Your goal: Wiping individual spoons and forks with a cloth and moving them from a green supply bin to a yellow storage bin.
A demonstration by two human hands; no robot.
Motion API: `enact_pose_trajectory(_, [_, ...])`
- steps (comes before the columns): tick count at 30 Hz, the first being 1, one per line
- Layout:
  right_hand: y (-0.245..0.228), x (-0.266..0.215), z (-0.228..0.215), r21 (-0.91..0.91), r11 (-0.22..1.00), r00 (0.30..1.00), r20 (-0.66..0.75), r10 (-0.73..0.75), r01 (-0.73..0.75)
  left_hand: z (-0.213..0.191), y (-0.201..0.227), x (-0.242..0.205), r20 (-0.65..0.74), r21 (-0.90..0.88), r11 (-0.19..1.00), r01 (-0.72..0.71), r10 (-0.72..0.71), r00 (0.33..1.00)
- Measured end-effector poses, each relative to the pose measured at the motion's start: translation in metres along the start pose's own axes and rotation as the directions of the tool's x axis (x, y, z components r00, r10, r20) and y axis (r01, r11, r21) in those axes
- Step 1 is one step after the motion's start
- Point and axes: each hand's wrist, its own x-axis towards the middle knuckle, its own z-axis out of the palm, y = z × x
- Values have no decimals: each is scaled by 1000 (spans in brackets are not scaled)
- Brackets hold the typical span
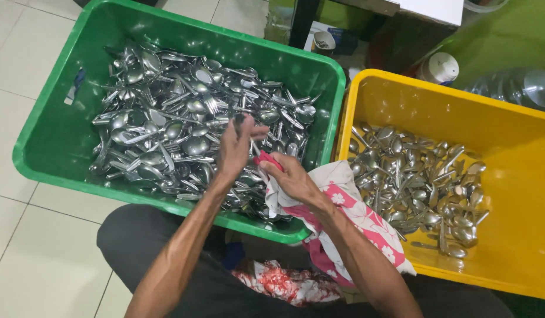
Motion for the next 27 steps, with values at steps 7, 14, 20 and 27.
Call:
enact_pose_trajectory(7, [17, 5, 0, -142, 985, 979, -195, 64, -93, 5, -8, -9, -17, -41, 993, 113, -113, 993])
enact_pose_trajectory(14, [49, 28, -6, -596, 768, 773, -363, -520, 237, 21, -41, -46, 296, 289, 952, -96, 7, 955])
enact_pose_trajectory(20, [77, 38, -7, -483, 874, 915, -331, -230, 44, -13, -34, -10, 90, 296, 950, 101, -133, 987])
enact_pose_trajectory(27, [78, 32, 2, -604, 797, 988, -117, -104, 12, 68, 86, 21, 430, 266, 860, -435, 299, 852])
